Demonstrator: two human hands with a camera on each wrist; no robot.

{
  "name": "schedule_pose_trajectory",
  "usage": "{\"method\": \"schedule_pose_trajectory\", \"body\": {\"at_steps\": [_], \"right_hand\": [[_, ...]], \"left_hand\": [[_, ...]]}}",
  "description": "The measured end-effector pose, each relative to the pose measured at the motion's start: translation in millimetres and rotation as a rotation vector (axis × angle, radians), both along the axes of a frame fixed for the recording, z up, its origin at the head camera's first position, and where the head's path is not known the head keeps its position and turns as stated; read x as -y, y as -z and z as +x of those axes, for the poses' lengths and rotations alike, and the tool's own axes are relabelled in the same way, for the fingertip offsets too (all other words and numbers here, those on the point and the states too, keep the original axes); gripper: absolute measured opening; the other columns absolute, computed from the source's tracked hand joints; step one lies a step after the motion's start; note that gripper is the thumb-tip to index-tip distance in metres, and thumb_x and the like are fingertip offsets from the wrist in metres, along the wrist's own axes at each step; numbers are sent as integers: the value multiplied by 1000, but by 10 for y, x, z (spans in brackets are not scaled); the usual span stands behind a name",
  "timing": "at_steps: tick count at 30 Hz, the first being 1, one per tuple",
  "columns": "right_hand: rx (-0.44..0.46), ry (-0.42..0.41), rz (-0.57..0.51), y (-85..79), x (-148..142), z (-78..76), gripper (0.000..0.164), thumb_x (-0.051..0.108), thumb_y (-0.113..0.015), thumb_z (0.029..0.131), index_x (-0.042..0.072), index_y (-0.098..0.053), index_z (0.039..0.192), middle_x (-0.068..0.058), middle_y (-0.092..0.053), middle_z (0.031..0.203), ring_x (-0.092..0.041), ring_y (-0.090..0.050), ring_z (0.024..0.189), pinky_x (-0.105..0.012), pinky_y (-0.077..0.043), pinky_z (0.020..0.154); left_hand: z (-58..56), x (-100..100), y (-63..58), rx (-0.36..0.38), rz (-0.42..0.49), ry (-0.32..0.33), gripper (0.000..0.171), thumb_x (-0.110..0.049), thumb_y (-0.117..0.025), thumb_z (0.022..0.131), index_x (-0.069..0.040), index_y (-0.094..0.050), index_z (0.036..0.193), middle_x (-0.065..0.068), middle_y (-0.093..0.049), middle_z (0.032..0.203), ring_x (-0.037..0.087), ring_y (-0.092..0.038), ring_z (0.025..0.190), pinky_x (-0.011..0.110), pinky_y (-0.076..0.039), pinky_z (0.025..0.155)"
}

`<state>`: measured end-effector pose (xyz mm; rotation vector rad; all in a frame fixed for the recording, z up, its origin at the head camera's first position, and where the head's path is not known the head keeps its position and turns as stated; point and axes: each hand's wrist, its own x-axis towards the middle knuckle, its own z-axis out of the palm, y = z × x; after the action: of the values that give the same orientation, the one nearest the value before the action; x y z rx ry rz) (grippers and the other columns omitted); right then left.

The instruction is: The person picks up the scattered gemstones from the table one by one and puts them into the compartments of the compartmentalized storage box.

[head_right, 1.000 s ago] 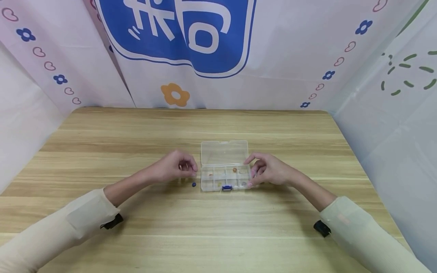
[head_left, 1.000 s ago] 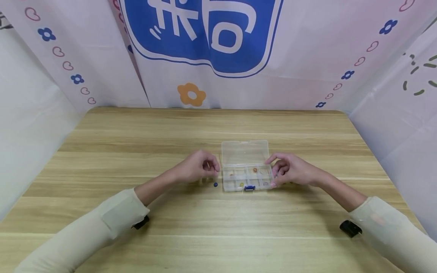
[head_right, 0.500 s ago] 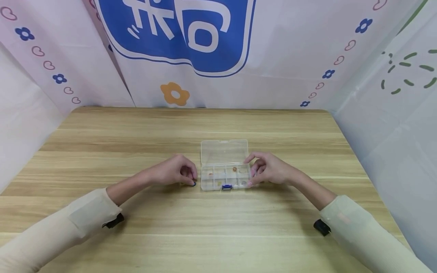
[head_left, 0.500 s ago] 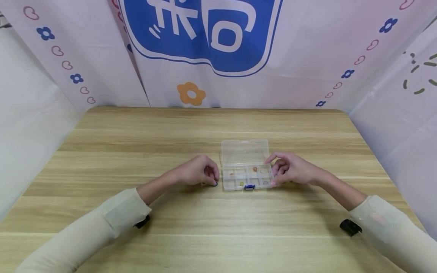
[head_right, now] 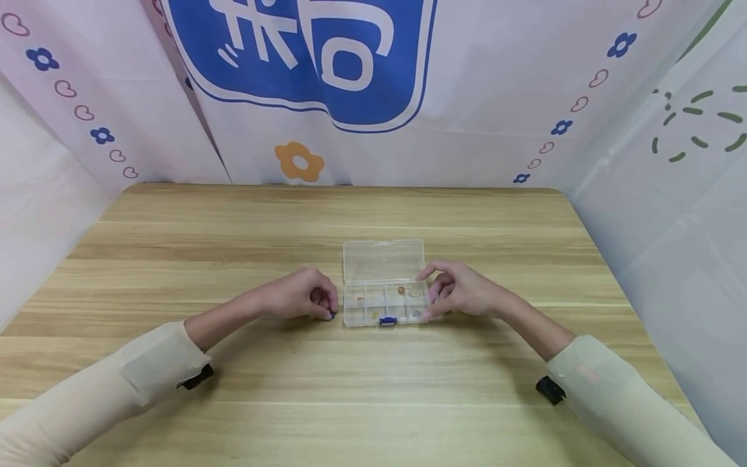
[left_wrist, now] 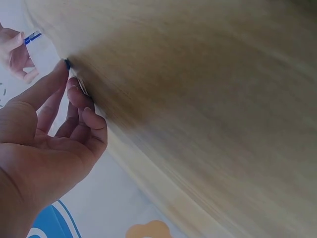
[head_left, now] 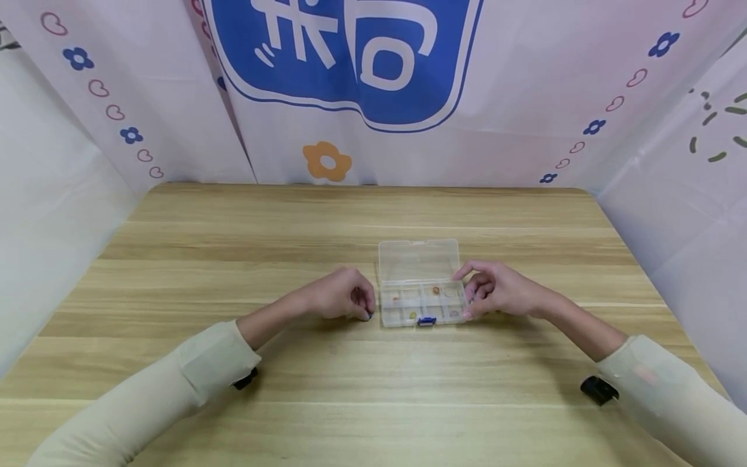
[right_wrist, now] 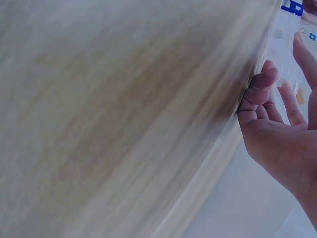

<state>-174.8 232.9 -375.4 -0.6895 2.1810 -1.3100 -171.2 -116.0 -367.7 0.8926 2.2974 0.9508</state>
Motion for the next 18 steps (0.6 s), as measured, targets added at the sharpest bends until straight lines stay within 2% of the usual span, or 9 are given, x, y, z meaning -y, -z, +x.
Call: {"method": "schedule_pose_trajectory", "body": {"at_steps": [12, 18], "right_hand": [[-3, 1, 2, -13, 5, 4, 56, -4, -85, 80, -10, -54, 126, -13, -65, 88, -13, -58, 71, -22, -50, 63], [-2, -1, 8, -17, 7, 0, 56, -4, -85, 81, -10, -54, 126, -14, -65, 88, -12, -58, 70, -22, -50, 63]], "left_hand": [[13, -2, -12, 4, -19, 7, 12, 5, -80, 86, -1, -72, 81, 0, -66, 76, 6, -55, 67, 21, -49, 62], [13, 13, -9, 19, -1, 2, 13, 5, -81, 85, -2, -71, 81, 0, -66, 76, 6, -55, 66, 21, -49, 61]]}}
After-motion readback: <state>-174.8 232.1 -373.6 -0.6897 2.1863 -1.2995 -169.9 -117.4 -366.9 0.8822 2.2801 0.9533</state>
